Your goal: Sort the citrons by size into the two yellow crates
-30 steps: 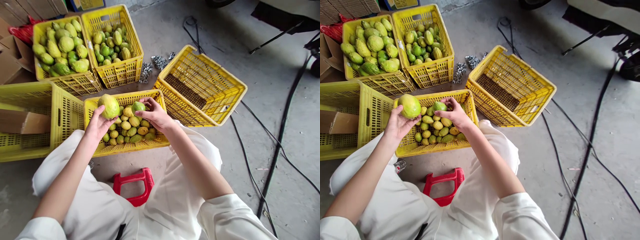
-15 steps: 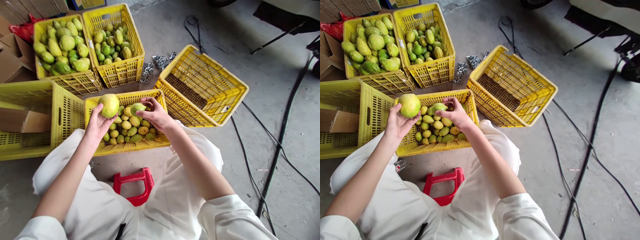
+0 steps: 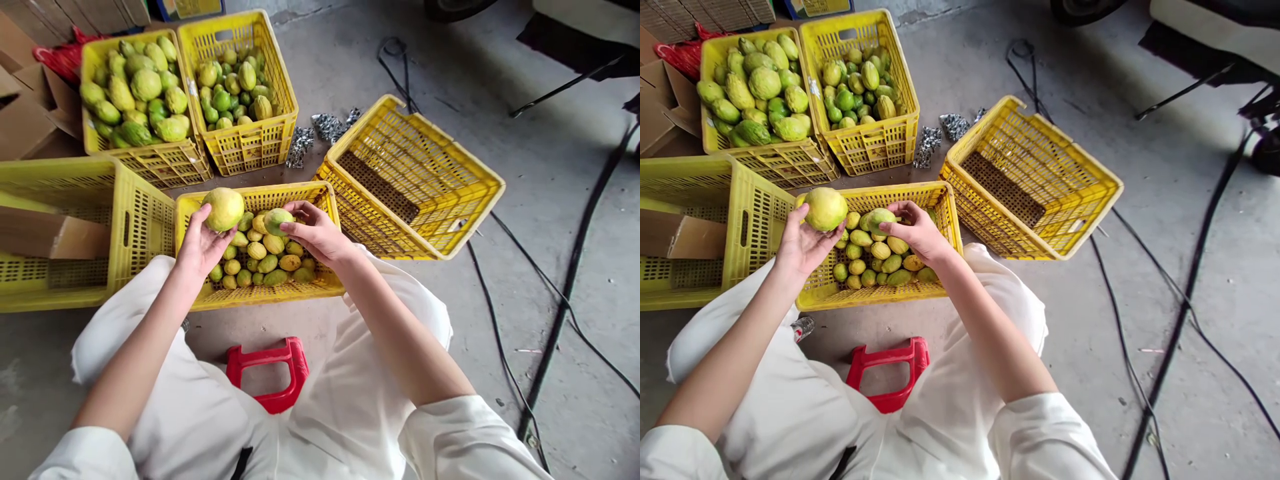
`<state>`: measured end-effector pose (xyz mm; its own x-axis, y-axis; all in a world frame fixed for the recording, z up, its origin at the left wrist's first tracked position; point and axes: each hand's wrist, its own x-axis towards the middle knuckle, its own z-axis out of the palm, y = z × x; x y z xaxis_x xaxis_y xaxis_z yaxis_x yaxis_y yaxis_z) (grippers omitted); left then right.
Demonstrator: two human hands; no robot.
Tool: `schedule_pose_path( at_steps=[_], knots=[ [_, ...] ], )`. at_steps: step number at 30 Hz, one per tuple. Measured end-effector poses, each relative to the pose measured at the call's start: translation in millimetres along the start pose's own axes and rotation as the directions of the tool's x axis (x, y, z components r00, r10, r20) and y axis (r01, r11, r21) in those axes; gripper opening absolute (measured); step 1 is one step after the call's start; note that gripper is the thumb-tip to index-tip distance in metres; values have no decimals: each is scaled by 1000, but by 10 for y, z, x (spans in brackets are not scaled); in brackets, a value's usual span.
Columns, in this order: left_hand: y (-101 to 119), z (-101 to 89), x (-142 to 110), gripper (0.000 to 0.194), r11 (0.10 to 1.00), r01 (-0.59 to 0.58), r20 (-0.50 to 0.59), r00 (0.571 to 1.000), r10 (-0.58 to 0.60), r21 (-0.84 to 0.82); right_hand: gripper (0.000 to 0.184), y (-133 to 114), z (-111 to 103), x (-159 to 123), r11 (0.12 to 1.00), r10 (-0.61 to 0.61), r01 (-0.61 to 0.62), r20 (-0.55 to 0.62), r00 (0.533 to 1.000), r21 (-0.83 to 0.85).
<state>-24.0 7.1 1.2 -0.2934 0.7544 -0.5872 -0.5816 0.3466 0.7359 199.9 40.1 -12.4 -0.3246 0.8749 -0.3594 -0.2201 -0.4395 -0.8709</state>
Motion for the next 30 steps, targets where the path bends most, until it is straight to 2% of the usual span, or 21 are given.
schedule_pose_path(
  at_steps=[3,6,10,13,15,19,22,24,26,28,29,30],
  knots=[
    [0,-11,11,23,1000,13,-6,1000,-13,-25,64,6,9,-3,997,72,-72,-9,997,40],
    [-3,-30,22,33,1000,11,14,1000,-11,-14,60,4,20,-8,991,116,-118,29,993,59],
    [-12,-59,34,39,1000,-3,28,1000,3,-13,50,5,25,-12,996,85,-85,34,996,-2],
    [-13,-56,21,40,998,-60,2,998,60,31,52,20,28,-11,998,62,-62,20,998,-22],
    [-4,-26,-4,34,998,-53,-17,998,53,34,55,30,30,-5,997,73,-73,18,997,-8],
    [40,94,-76,12,997,38,-104,994,-44,-63,55,63,9,22,994,94,-95,15,995,47],
    [90,166,-112,9,985,84,-162,981,-108,-148,51,186,-27,30,980,170,-166,-25,985,106],
    [123,163,-109,9,974,106,-185,972,-144,-201,42,340,-38,18,939,318,-292,-133,939,179],
    [150,116,-87,12,961,138,-209,959,-190,-240,29,506,-24,19,862,498,-440,-250,830,253],
    [168,43,-60,17,951,167,-213,951,-225,-259,24,597,24,88,799,601,-543,-288,746,261],
    [173,3,-50,21,949,171,-204,952,-229,-264,23,585,64,168,787,617,-565,-288,733,247],
    [176,-36,-43,25,949,168,-194,955,-224,-266,21,525,115,284,791,612,-566,-279,740,233]
  ],
)
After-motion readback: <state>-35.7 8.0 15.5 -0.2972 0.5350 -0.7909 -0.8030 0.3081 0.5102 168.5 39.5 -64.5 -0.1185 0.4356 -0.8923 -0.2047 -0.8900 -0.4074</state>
